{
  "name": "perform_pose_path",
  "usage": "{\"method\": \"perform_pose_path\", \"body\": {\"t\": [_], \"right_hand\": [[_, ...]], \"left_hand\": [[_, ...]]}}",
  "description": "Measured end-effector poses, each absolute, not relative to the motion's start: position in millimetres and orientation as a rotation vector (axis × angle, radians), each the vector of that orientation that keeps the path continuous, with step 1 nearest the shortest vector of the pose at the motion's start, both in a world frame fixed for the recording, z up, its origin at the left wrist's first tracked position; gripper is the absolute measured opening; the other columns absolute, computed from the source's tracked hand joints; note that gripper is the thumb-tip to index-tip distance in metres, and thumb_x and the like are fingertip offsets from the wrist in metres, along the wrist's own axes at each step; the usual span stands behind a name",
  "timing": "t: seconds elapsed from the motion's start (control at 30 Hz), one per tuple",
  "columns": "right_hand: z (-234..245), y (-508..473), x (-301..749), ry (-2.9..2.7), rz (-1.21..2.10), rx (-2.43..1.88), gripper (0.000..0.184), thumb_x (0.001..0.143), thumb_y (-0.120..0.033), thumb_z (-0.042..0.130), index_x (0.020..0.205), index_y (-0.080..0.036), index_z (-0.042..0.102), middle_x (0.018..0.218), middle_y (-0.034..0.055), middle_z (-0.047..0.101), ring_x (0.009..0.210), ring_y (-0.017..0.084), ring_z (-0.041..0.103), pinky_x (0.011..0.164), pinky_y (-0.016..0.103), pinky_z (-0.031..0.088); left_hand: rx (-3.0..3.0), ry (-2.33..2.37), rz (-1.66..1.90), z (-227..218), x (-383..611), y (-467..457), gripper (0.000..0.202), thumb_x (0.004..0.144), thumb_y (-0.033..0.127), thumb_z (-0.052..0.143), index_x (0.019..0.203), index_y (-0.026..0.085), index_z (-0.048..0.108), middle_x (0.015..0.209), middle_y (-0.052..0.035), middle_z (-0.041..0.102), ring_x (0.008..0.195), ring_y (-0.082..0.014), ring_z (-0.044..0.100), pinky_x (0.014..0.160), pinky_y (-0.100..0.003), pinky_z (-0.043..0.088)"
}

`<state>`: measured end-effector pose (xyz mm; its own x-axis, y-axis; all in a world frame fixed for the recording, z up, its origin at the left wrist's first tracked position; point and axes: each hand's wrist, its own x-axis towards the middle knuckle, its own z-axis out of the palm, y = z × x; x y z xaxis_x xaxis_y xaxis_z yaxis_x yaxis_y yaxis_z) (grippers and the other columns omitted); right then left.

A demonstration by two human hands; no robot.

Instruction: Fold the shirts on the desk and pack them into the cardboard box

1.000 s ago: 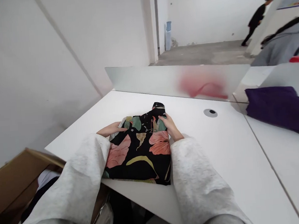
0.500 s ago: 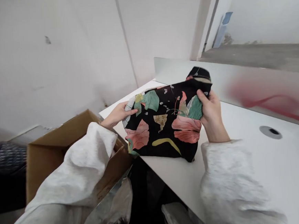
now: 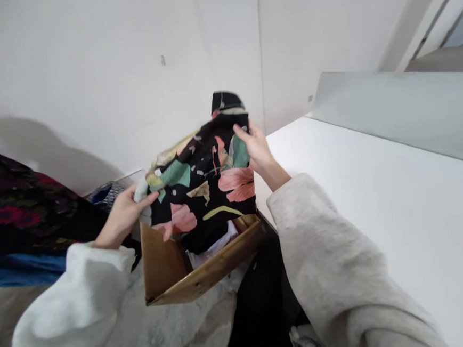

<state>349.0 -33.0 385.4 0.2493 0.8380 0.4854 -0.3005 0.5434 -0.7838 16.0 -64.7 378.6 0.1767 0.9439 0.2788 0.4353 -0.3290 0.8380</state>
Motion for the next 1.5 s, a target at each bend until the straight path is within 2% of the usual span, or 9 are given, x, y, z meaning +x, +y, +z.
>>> {"method": "perform_pose_path", "body": {"t": [0.13, 0.3, 0.57, 0.73, 0.9, 1.03, 1.13, 1.27, 1.5], "right_hand": [[343.3, -7.5, 303.3, -1.014, 1.115, -0.639, 0.049, 0.062, -0.042, 0.079, 0.101, -0.019, 0.061, 0.096, 0.0018, 0.069, 0.093, 0.019, 0.064, 0.088, 0.036, 0.050], [304.5, -1.9, 278.3, -1.093, 1.267, -0.679, 0.041, 0.069, -0.039, 0.073, 0.104, -0.021, 0.062, 0.097, 0.0010, 0.069, 0.097, 0.019, 0.062, 0.092, 0.035, 0.047], [221.6, 61.5, 252.2, -1.415, 1.227, -0.992, 0.030, 0.075, -0.031, 0.061, 0.101, -0.017, 0.060, 0.101, 0.0043, 0.067, 0.095, 0.018, 0.061, 0.089, 0.035, 0.048], [174.9, 100.2, 233.0, -1.592, 1.002, -1.304, 0.030, 0.081, -0.022, 0.050, 0.109, -0.016, 0.057, 0.106, 0.0087, 0.065, 0.098, 0.018, 0.060, 0.089, 0.037, 0.047], [149.6, 118.2, 216.6, -1.729, 0.876, -1.432, 0.038, 0.085, -0.022, 0.046, 0.122, -0.015, 0.052, 0.117, 0.0135, 0.061, 0.109, 0.020, 0.056, 0.096, 0.038, 0.043], [113.7, 99.6, 200.4, -1.883, 0.760, -1.539, 0.049, 0.086, -0.023, 0.046, 0.132, -0.010, 0.048, 0.139, 0.0218, 0.046, 0.130, 0.028, 0.040, 0.109, 0.049, 0.026], [80.5, 74.6, 189.4, -2.208, 0.735, -1.556, 0.053, 0.088, -0.031, 0.046, 0.139, -0.016, 0.046, 0.150, 0.0165, 0.034, 0.140, 0.031, 0.025, 0.113, 0.054, 0.014], [55.5, 58.5, 183.5, -2.649, 0.695, -1.659, 0.061, 0.092, -0.041, 0.038, 0.149, -0.023, 0.030, 0.158, 0.0090, 0.013, 0.145, 0.031, 0.007, 0.113, 0.057, 0.011], [61.3, 62.1, 181.8, -2.693, 0.753, -1.735, 0.061, 0.092, -0.037, 0.039, 0.150, -0.026, 0.025, 0.158, 0.0072, 0.007, 0.145, 0.030, 0.003, 0.112, 0.057, 0.011]], "left_hand": [[1.710, 1.439, 0.926, 323.6, -22.3, -71.6, 0.056, 0.063, 0.056, 0.072, 0.098, 0.013, 0.064, 0.091, -0.0055, 0.069, 0.082, -0.0215, 0.062, 0.078, -0.034, 0.050], [1.741, 1.496, 0.809, 279.6, -51.8, -78.4, 0.047, 0.068, 0.054, 0.067, 0.093, 0.015, 0.063, 0.088, -0.0043, 0.069, 0.079, -0.0204, 0.062, 0.074, -0.032, 0.050], [2.002, 1.846, -0.091, 212.4, -51.3, -23.8, 0.022, 0.083, 0.023, 0.059, 0.104, 0.015, 0.060, 0.105, -0.0097, 0.068, 0.100, -0.0229, 0.063, 0.087, -0.033, 0.047], [1.928, 1.984, -0.294, 171.9, -41.0, 20.8, 0.026, 0.088, 0.031, 0.060, 0.108, 0.015, 0.060, 0.109, -0.0075, 0.063, 0.098, -0.0198, 0.062, 0.085, -0.040, 0.051], [1.890, 2.185, -0.297, 147.7, -36.8, 38.5, 0.034, 0.090, 0.036, 0.057, 0.117, 0.015, 0.056, 0.116, -0.0084, 0.060, 0.100, -0.0206, 0.060, 0.085, -0.042, 0.052], [1.973, 2.273, -0.159, 116.9, -14.7, 27.3, 0.038, 0.096, 0.034, 0.043, 0.127, 0.014, 0.052, 0.127, -0.0146, 0.056, 0.116, -0.0256, 0.053, 0.098, -0.046, 0.043], [2.089, 2.157, -0.083, 83.0, 12.0, 12.9, 0.043, 0.096, 0.037, 0.037, 0.132, 0.019, 0.052, 0.141, -0.0131, 0.048, 0.131, -0.0269, 0.041, 0.107, -0.043, 0.036], [2.076, 2.172, -0.030, 43.3, 27.3, 7.5, 0.054, 0.094, 0.041, 0.037, 0.142, 0.017, 0.042, 0.152, -0.0144, 0.031, 0.138, -0.0365, 0.029, 0.107, -0.055, 0.031], [1.972, 2.292, 0.081, 11.2, 15.2, 26.7, 0.056, 0.095, 0.037, 0.033, 0.148, 0.019, 0.030, 0.155, -0.0165, 0.024, 0.137, -0.0395, 0.030, 0.101, -0.063, 0.034]]}}
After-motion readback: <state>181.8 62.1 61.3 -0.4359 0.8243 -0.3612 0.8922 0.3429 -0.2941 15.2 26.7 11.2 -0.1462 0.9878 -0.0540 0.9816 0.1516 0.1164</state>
